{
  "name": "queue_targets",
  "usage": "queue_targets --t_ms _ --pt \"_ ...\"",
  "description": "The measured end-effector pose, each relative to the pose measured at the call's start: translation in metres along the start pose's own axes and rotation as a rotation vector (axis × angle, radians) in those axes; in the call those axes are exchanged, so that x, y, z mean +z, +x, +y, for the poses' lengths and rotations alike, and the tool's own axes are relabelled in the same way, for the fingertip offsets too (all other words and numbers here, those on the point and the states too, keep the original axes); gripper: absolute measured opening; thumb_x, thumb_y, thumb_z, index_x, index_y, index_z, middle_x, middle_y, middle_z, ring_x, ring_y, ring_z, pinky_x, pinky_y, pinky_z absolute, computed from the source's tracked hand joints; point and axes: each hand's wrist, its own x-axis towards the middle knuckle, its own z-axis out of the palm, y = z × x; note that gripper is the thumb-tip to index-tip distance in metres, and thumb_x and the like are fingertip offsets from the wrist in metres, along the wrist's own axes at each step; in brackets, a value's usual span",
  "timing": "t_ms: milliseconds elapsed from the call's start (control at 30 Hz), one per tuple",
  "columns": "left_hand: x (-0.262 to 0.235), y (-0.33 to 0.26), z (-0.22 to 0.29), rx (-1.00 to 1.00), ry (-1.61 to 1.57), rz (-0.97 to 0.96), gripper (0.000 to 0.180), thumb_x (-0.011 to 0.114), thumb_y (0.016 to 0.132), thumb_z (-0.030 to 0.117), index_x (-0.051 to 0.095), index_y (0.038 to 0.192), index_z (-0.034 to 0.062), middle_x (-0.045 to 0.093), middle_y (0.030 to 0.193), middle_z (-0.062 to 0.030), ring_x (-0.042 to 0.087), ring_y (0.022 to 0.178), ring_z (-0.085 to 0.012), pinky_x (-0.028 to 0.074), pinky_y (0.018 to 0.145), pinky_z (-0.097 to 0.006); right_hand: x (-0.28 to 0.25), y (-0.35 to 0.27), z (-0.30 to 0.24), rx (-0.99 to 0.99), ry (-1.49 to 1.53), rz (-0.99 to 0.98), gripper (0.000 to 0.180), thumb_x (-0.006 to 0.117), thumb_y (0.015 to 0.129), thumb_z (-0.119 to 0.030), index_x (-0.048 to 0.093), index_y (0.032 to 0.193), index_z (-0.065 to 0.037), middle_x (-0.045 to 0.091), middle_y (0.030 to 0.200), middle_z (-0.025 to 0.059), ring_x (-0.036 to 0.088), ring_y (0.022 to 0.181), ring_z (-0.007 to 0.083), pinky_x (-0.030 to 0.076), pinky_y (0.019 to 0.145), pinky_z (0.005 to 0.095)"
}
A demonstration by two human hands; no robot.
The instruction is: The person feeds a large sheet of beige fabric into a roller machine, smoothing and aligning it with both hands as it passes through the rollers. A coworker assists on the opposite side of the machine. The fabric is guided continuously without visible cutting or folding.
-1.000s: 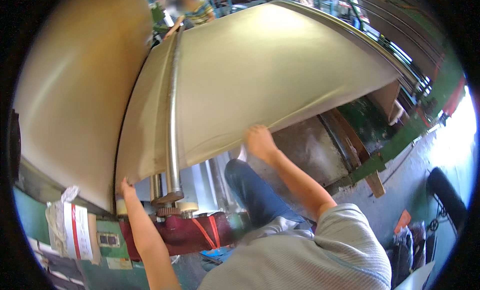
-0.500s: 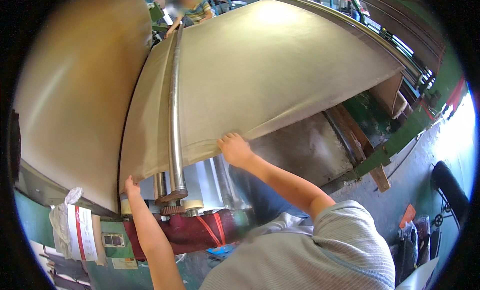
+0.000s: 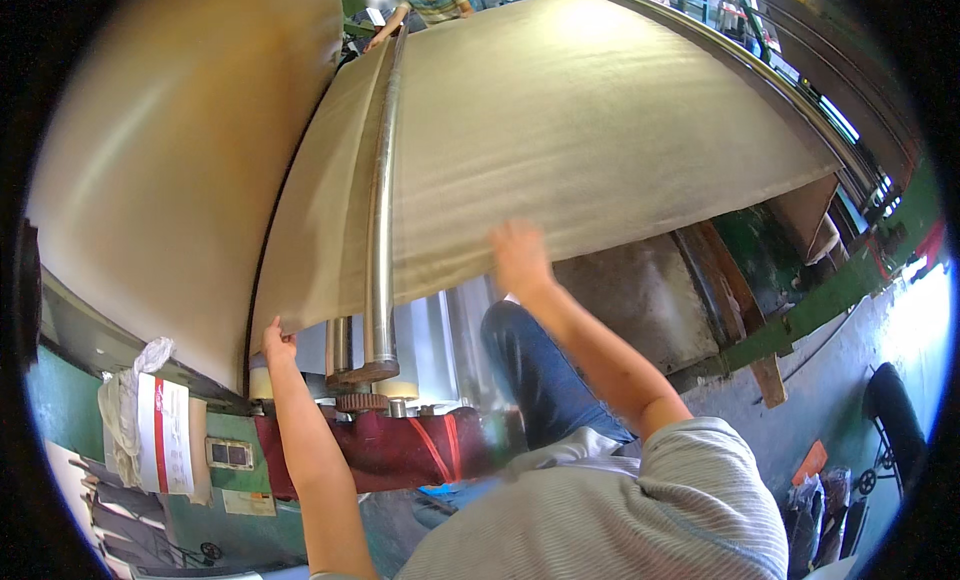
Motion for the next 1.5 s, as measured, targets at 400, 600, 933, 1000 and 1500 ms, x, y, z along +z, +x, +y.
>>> queue_targets --t_ms 400,600,933,1000,1500 --pt "-0.011 0.018 0.002 0.139 -0.096 0.052 0.017 0.056 0.08 0.006 0.062 0.095 0.0016 0.063 0.087 -0.0101 0.06 0.065 -0.0199 0.044 0.049 -0.027 -0.016 -0.05 0.051 -0.014 0.121 0.008 0.007 0.048 0.071 -0.003 0.055 0.074 -0.004 0.06 0.076 0.0149 0.058 0.079 0.0319 0.043 0.073 0.0399" --pt "-0.012 0.004 0.003 0.085 -0.041 0.201 0.019 0.061 0.078 0.006 0.064 0.096 0.0017 0.062 0.091 -0.0115 0.061 0.069 -0.0225 0.046 0.05 -0.031 -0.013 -0.052 0.013 -0.053 0.137 -0.089 0.008 0.047 0.073 -0.006 0.054 0.077 -0.003 0.06 0.079 0.0158 0.058 0.08 0.0318 0.044 0.074 0.0402" --pt "-0.003 -0.009 0.004 0.067 0.019 0.119 0.016 0.057 0.083 0.005 0.064 0.096 0.0027 0.061 0.085 -0.0126 0.058 0.062 -0.0239 0.047 0.046 -0.03 0.002 -0.033 -0.039 -0.144 0.128 -0.122 0.009 0.048 0.073 -0.005 0.053 0.079 -0.003 0.059 0.082 0.0161 0.057 0.082 0.0308 0.045 0.075 0.0394" --pt "0.009 -0.019 0.001 0.068 -0.019 0.222 0.014 0.058 0.082 0.006 0.064 0.094 0.0021 0.061 0.085 -0.0129 0.057 0.061 -0.0232 0.046 0.045 -0.029 0.001 -0.029 -0.047 -0.169 0.132 -0.129 0.009 0.049 0.073 -0.004 0.053 0.08 -0.002 0.059 0.082 0.0157 0.057 0.082 0.0307 0.045 0.075 0.0393" --pt "0.007 -0.008 0.0 0.138 0.104 0.263 0.017 0.055 0.082 0.008 0.062 0.097 0.0072 0.063 0.087 -0.0097 0.057 0.061 -0.0221 0.041 0.043 -0.032 -0.026 -0.006 0.054 0.013 0.003 0.043 0.03 0.059 0.063 0.001 0.054 0.092 -0.006 0.05 0.096 0.0148 0.048 0.093 0.0333 0.041 0.076 0.0418"
